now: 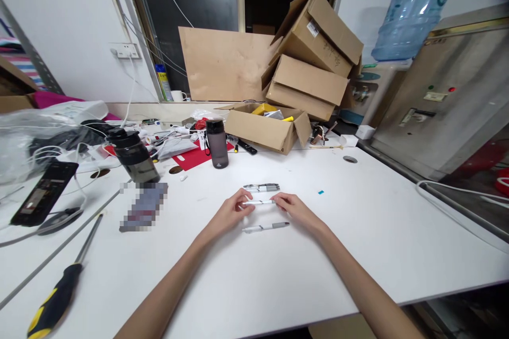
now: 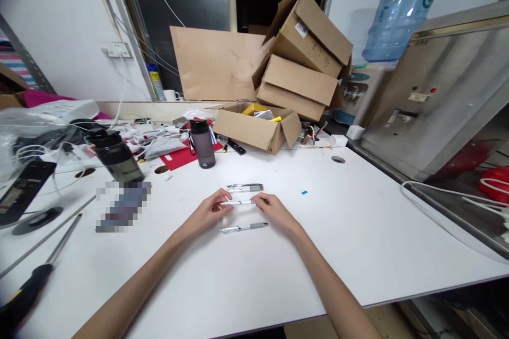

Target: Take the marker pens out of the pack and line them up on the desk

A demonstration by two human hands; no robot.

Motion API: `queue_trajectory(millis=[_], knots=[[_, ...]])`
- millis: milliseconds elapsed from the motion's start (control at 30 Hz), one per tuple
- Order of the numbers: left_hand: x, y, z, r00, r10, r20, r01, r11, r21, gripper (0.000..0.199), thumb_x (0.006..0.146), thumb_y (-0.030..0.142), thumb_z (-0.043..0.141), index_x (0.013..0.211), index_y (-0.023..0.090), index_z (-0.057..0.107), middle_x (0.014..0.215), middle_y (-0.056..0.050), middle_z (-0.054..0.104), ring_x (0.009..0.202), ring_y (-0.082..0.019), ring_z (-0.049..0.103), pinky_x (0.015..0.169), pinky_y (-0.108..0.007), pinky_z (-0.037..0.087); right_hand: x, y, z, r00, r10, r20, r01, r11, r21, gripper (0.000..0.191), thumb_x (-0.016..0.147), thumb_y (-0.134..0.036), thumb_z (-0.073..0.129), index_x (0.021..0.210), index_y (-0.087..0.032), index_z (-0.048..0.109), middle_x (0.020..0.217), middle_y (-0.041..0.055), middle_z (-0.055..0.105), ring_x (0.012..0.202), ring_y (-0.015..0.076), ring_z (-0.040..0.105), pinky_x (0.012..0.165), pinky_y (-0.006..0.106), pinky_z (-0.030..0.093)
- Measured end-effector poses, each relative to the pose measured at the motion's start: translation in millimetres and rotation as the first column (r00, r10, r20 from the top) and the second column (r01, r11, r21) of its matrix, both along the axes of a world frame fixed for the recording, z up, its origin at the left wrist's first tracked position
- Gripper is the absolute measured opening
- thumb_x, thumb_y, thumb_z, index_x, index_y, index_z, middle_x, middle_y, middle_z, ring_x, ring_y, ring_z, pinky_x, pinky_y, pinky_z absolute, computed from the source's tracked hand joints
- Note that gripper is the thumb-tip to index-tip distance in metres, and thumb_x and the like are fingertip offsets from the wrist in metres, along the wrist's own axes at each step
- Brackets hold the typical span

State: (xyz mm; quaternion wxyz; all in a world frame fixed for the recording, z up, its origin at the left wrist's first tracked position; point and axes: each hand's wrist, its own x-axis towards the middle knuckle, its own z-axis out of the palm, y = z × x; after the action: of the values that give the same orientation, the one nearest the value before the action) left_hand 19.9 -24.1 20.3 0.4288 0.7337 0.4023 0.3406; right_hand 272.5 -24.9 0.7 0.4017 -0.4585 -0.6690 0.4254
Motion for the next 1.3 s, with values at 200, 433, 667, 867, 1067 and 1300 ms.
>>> queue_trajectory(millis=[200, 433, 667, 867, 1067, 1300], knots=[[3, -6, 4.6, 0.981, 0.042, -0.187, -0.011, 0.987, 0.163, 0.029, 0.099, 0.045, 0.048, 0.108, 0.023, 0.065, 0.087, 0.0, 0.069, 0.071, -0.016, 0.057, 0.069, -0.025, 0.041, 0, -10, 3.3, 0.978, 0.032, 0.206, -0.038, 0.999, 0.027, 0.038, 0.101, -0.047, 0.04, 0.084, -0.021, 0.063, 0.069, -0.0031, 0.049, 0.064, 0.0153, 0.042, 0.061, 0.026, 0.032], [6, -9, 4.6, 0.939, 0.167, -0.299, -0.055, 0.935, 0.351, 0.034, 0.104, 0.042, 0.037, 0.102, 0.024, 0.065, 0.083, 0.0, 0.067, 0.072, -0.018, 0.058, 0.07, -0.026, 0.039, -9, -10, 2.5, 0.948, -0.067, 0.311, -0.029, 0.955, 0.294, 0.028, 0.1, -0.023, 0.032, 0.075, -0.022, 0.045, 0.073, -0.0008, 0.05, 0.07, 0.0178, 0.046, 0.068, 0.028, 0.035], [10, -6, -4.3, 0.925, 0.24, -0.295, -0.154, 0.945, 0.288, 0.046, 0.105, 0.046, 0.028, 0.076, 0.022, 0.054, 0.065, 0.002, 0.055, 0.062, -0.017, 0.052, 0.066, -0.026, 0.036, -14, -11, 4.5, 0.932, -0.128, 0.339, -0.029, 0.906, 0.422, 0.027, 0.099, -0.016, 0.034, 0.078, -0.023, 0.05, 0.079, 0.0026, 0.058, 0.079, 0.0213, 0.051, 0.076, 0.032, 0.039], [7, -5, 1.2, 0.935, 0.225, -0.273, -0.143, 0.946, 0.291, 0.042, 0.104, 0.046, 0.031, 0.072, 0.022, 0.046, 0.067, 0.003, 0.053, 0.064, -0.017, 0.049, 0.066, -0.025, 0.034, -11, -11, 10.0, 0.973, -0.102, 0.206, 0.014, 0.921, 0.39, 0.009, 0.094, -0.032, 0.06, 0.098, -0.025, 0.062, 0.103, 0.0037, 0.063, 0.098, 0.0221, 0.056, 0.088, 0.033, 0.043], [8, -7, 1.8, 0.937, 0.225, -0.265, -0.145, 0.946, 0.291, 0.043, 0.103, 0.047, 0.032, 0.074, 0.022, 0.05, 0.069, 0.002, 0.054, 0.066, -0.017, 0.05, 0.067, -0.026, 0.035, -8, -13, 11.6, 0.989, -0.017, 0.146, -0.007, 0.986, 0.164, 0.028, 0.1, -0.04, 0.047, 0.086, -0.022, 0.065, 0.082, 0.0001, 0.066, 0.074, 0.0175, 0.057, 0.072, 0.029, 0.042], [10, -10, 5.1, 0.956, 0.212, -0.202, -0.155, 0.952, 0.264, 0.048, 0.101, 0.05, 0.035, 0.07, 0.021, 0.056, 0.067, 0.0, 0.056, 0.064, -0.017, 0.05, 0.067, -0.026, 0.037, -7, -12, 15.8, 0.997, -0.019, 0.069, 0.005, 0.981, 0.192, 0.02, 0.093, -0.039, 0.058, 0.094, -0.022, 0.069, 0.097, 0.0031, 0.07, 0.09, 0.0208, 0.063, 0.084, 0.031, 0.044]])
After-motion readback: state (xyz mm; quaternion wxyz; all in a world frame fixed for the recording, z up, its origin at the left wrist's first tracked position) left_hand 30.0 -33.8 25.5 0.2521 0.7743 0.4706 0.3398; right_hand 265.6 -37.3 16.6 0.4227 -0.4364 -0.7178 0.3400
